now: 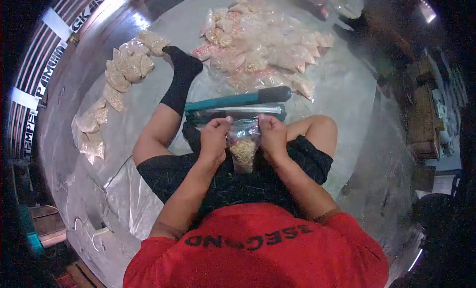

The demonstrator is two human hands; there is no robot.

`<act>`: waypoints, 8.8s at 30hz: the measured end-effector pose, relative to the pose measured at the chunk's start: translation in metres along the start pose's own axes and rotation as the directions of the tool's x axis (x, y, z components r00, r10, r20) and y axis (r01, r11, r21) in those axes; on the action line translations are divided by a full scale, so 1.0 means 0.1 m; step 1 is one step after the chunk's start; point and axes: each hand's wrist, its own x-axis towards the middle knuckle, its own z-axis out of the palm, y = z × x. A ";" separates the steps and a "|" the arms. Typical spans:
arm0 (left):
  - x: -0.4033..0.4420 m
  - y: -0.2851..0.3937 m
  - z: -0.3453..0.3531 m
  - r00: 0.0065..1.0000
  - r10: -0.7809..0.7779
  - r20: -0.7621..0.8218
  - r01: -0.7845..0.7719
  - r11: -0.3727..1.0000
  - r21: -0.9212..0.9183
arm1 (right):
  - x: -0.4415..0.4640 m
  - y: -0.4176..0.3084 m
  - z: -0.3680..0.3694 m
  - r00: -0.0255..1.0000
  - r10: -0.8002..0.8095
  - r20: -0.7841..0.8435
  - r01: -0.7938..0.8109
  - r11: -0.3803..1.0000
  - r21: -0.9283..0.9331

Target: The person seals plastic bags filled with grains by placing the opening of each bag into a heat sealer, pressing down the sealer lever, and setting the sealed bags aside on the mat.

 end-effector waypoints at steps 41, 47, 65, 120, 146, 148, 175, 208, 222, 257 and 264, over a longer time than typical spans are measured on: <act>0.85 -0.86 0.02 0.995 -0.071 0.070 0.080 0.988 -0.132 | 0.50 0.60 0.15 0.959 -0.195 -0.206 0.094 0.902 -0.421; 0.94 -0.98 -0.05 0.999 -0.027 0.039 0.029 0.999 -0.037 | 0.35 -0.35 -0.15 0.819 -0.382 -0.428 0.209 0.894 -0.397; 0.90 -0.94 -0.07 1.000 -0.027 0.001 0.027 0.996 0.090 | 1.20 -0.48 -0.09 0.873 -0.364 0.324 0.464 0.421 -0.780; 0.75 -0.92 0.00 0.995 -0.091 0.042 0.086 0.989 0.119 | 1.15 -0.43 -0.04 0.899 -0.237 0.367 0.433 0.369 -0.822; 0.17 -0.57 -0.01 0.979 0.049 0.198 -0.078 0.986 0.145 | -0.61 -0.45 -0.67 0.717 0.079 0.693 0.638 0.326 -0.697; -0.15 -0.40 0.00 0.965 0.138 0.222 -0.184 0.963 0.198 | -0.53 -0.46 -0.62 0.661 0.154 0.734 0.671 0.316 -0.671; 0.44 2.58 -2.28 0.498 0.828 -0.258 -0.519 0.523 0.676 | -0.37 -1.26 -0.75 0.791 -0.059 0.608 -0.002 0.995 0.100; -0.26 0.00 -0.69 0.759 0.450 0.471 -0.432 -0.194 0.881 | 3.34 -1.44 -2.35 0.335 -0.909 -0.248 0.559 0.404 -0.724; -0.59 -0.43 -0.29 0.753 0.181 0.632 -0.637 0.438 0.634 | -0.75 -0.63 -0.48 0.873 -0.379 0.307 0.470 0.821 -0.324; -0.47 -0.16 0.05 0.942 0.262 0.210 -0.306 0.928 0.214 | -0.42 -0.51 -0.27 0.988 -0.082 0.131 0.096 0.990 -0.107; -0.18 -0.37 0.12 0.984 0.143 0.102 -0.139 0.989 -0.043 | 0.68 -0.47 -0.84 0.923 -0.263 -0.281 0.177 0.938 -0.297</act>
